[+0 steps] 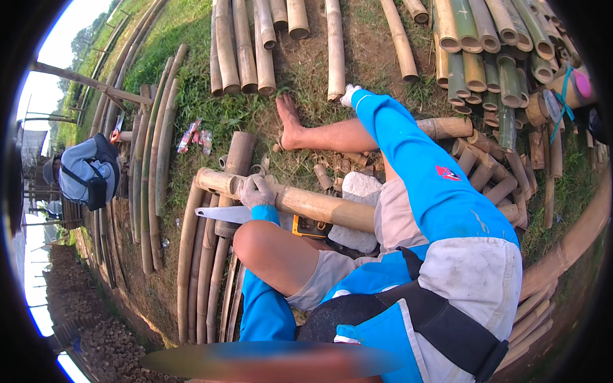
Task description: The person sits on the ground and uses a hand saw to cut long bamboo poles into shorter sections. They hold the bamboo with their hands and feet, saw through it, and place the cut pieces aside.
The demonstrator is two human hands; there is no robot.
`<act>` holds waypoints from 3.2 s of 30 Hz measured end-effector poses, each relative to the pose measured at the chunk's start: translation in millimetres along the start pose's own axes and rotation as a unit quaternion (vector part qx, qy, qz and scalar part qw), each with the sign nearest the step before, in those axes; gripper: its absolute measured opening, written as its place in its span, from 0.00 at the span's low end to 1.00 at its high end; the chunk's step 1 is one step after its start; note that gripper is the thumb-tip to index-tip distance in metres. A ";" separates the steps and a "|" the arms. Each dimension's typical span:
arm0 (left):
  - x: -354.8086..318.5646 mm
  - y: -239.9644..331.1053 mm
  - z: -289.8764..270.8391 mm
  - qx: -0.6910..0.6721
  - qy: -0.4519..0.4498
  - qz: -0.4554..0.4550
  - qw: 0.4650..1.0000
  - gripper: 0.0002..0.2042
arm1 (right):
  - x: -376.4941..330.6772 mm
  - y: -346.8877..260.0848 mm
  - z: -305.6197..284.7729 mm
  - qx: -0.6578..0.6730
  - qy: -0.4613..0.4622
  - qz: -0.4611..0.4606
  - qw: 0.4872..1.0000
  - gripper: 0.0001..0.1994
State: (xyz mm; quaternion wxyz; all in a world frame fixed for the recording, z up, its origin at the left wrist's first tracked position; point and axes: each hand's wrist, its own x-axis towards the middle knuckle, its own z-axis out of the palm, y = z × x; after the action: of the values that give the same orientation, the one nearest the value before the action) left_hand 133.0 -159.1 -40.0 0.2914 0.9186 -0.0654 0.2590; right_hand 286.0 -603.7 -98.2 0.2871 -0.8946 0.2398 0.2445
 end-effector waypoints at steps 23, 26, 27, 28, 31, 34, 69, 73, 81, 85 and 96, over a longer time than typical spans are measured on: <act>0.0 -3.3 0.1 0.003 -0.011 -0.002 1.000 0.13 | 22.3 21.8 -1.2 0.474 -0.011 0.041 0.879 0.30; 0.0 -3.8 0.1 -0.001 -0.014 0.003 1.000 0.13 | 8.3 15.8 -1.3 0.493 -0.037 0.041 0.869 0.29; 0.1 -4.1 0.3 -0.001 -0.014 0.007 1.000 0.13 | 4.9 14.2 -2.2 0.488 -0.041 0.042 0.871 0.29; 0.2 -4.5 0.3 -0.002 -0.014 0.011 1.000 0.13 | 2.4 12.6 -2.9 0.486 -0.039 0.047 0.872 0.29; 0.1 -6.1 1.2 -0.004 -0.015 0.010 1.000 0.13 | 0.1 9.2 -5.8 0.477 -0.035 0.059 0.876 0.27; -0.5 -8.2 2.4 -0.005 -0.017 0.002 1.000 0.13 | 1.4 7.0 -7.3 0.453 -0.040 0.054 0.889 0.24; -1.8 -6.6 -0.4 -0.019 0.023 -0.009 1.000 0.12 | -35.4 -48.0 -4.7 0.556 -0.089 0.022 0.826 0.33; -1.6 -3.3 -2.3 -0.027 0.020 -0.014 0.999 0.11 | -39.2 -49.2 -3.1 0.528 -0.126 0.040 0.839 0.31; -3.3 -3.5 -3.8 -0.033 0.025 -0.031 0.999 0.11 | -45.2 -48.9 -1.1 0.555 -0.181 -0.008 0.812 0.20; -0.2 3.0 -9.8 -0.018 0.007 -0.020 1.000 0.10 | -85.9 -66.1 -0.2 0.668 -0.264 -0.090 0.690 0.22; -22.9 10.6 -61.0 -0.375 -0.050 -0.212 0.901 0.25 | -231.6 -141.9 122.7 0.490 -0.450 -0.288 0.689 0.25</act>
State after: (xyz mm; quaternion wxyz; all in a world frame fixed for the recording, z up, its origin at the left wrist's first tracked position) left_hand 83.7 -133.7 -4.0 0.6585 0.7453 0.0239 0.1018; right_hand 152.8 -357.2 3.4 0.8143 -0.4345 -0.1018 0.3712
